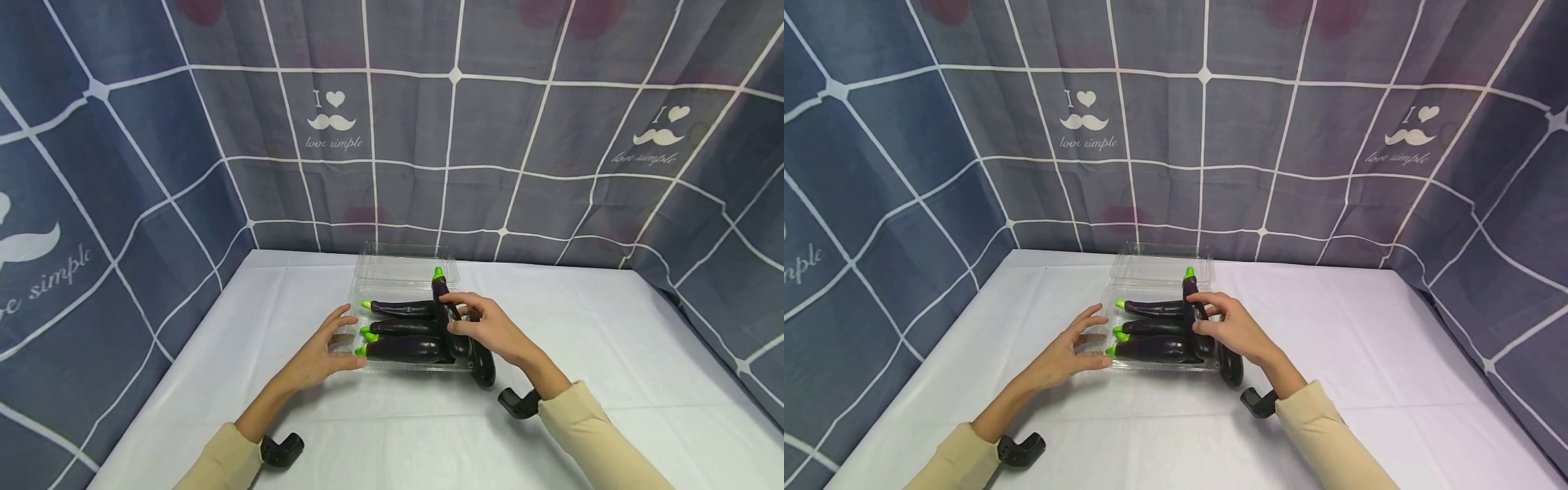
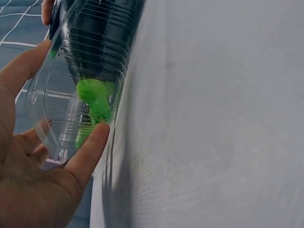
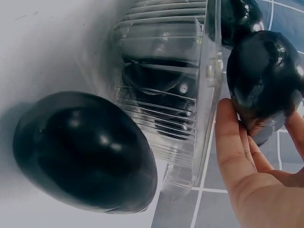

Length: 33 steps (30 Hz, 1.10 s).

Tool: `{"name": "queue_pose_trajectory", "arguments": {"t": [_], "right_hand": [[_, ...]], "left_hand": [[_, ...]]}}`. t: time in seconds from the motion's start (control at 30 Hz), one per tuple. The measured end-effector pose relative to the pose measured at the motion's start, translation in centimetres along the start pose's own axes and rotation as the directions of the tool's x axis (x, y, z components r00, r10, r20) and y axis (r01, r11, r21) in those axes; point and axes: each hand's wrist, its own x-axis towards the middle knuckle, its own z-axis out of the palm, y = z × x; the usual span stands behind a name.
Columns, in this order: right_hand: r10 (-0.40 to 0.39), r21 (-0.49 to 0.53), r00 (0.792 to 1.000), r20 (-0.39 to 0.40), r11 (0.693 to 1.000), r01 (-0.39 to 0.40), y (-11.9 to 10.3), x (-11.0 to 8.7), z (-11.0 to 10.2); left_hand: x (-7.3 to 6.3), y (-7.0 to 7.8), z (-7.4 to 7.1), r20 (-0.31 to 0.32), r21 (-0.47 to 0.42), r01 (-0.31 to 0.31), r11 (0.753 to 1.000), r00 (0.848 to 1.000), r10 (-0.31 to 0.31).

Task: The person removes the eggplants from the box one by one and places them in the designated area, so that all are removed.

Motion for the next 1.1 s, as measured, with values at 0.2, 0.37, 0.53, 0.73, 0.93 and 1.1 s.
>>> {"name": "queue_pose_trajectory", "arguments": {"t": [0.2,0.37,0.53,0.73,0.93,1.1], "right_hand": [[-0.001,-0.005,1.000,-0.007,1.000,0.001,0.4,-0.6,-0.4],[-0.005,-0.001,1.000,-0.029,1.000,0.005,0.9,-1.1,-1.0],[0.012,-0.004,0.999,-0.049,1.000,-0.012,1.1,-1.5,-1.7],[0.058,-0.009,0.996,-0.067,0.998,-0.059,1.5,-2.2,-2.4],[0.074,-0.012,0.995,-0.068,0.997,-0.075,1.9,-2.8,-2.6],[0.079,-0.008,0.993,-0.086,0.997,-0.080,2.4,-3.3,-3.1]], "left_hand": [[0.1,0.2,0.2,-0.002,-0.012,0.004,1.000,1.000,-0.004],[0.1,0.3,0.3,-0.002,-0.018,0.004,1.000,1.000,-0.004],[0.3,0.2,0.3,-0.001,-0.014,0.004,1.000,1.000,-0.004],[0.2,0.1,0.2,-0.004,0.004,0.000,1.000,1.000,0.000],[0.1,0.0,0.2,-0.010,0.012,0.003,1.000,1.000,-0.003],[0.0,0.1,0.2,-0.007,0.011,0.007,1.000,1.000,-0.007]]}}
